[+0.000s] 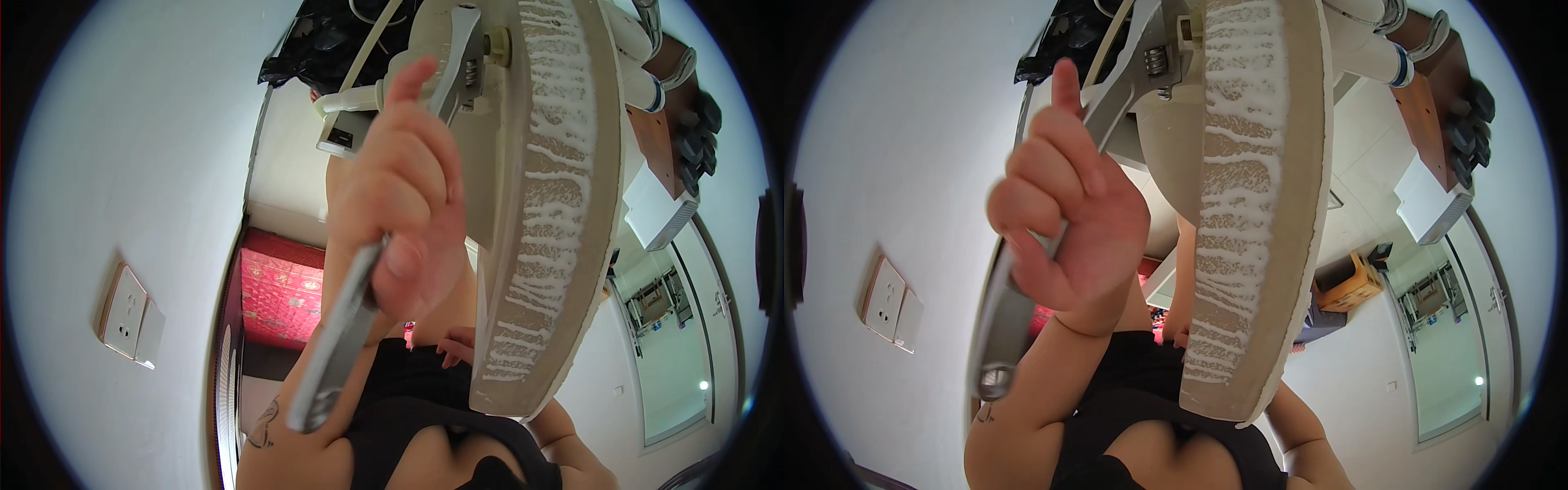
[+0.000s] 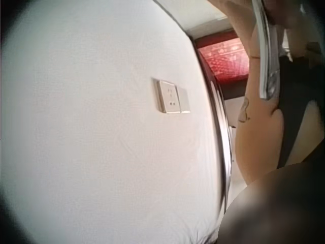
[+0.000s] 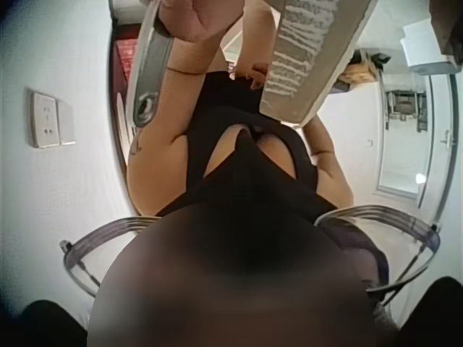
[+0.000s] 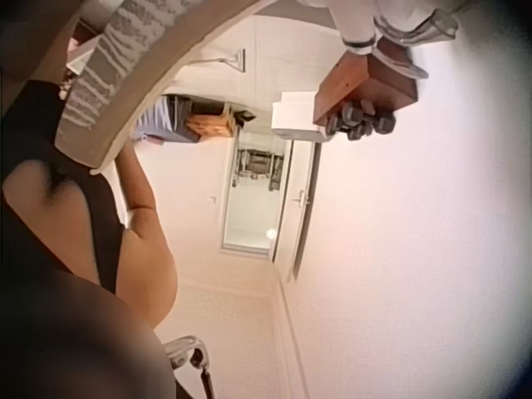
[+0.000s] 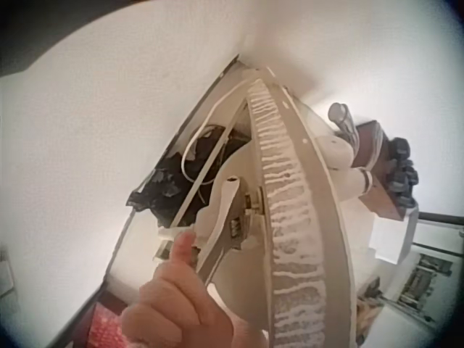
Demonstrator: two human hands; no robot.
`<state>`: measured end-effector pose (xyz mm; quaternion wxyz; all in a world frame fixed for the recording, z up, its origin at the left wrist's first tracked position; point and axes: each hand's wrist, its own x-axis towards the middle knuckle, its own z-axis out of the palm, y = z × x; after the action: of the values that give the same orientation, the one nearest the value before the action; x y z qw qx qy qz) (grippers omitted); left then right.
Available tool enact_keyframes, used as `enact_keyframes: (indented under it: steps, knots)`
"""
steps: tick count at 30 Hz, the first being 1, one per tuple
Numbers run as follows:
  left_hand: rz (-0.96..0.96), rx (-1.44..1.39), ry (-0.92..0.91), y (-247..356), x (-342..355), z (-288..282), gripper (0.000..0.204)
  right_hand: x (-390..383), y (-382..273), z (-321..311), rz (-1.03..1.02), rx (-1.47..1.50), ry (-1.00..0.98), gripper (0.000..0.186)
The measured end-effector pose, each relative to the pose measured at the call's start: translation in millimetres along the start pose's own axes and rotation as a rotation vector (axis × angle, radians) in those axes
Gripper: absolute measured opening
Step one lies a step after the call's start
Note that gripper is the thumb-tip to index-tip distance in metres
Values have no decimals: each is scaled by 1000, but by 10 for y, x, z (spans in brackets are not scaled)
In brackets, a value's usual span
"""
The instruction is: Tightening a bolt under a bathroom sink using an adjustable wrench.
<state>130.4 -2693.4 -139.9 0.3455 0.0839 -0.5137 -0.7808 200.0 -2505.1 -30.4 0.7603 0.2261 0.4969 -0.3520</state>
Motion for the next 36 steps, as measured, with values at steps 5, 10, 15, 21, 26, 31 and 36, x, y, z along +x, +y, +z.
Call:
enact_keyframes:
  steps: [5,10,15,21,26,31,36]
  knots:
    - [-172,-134,67,-101,371,119,28,213,886,-18,-32,-14,86,27]
    - [-372,-217,384,42,775,274,23,441,930,75,-24,154,-155,29]
    - [-746,-1189,440,30,1006,172,15,549,1215,91,-88,38,-95,29]
    - [-485,-77,361,-122,1122,488,16,559,940,191,-8,36,-163,29]
    - [-559,-140,372,-70,1234,519,19,592,944,219,-48,62,-163,29]
    - [-651,-179,480,44,1315,529,20,611,921,205,-95,98,-181,29]
    - [-694,-161,429,-84,1411,692,20,552,1019,43,-58,103,-108,28]
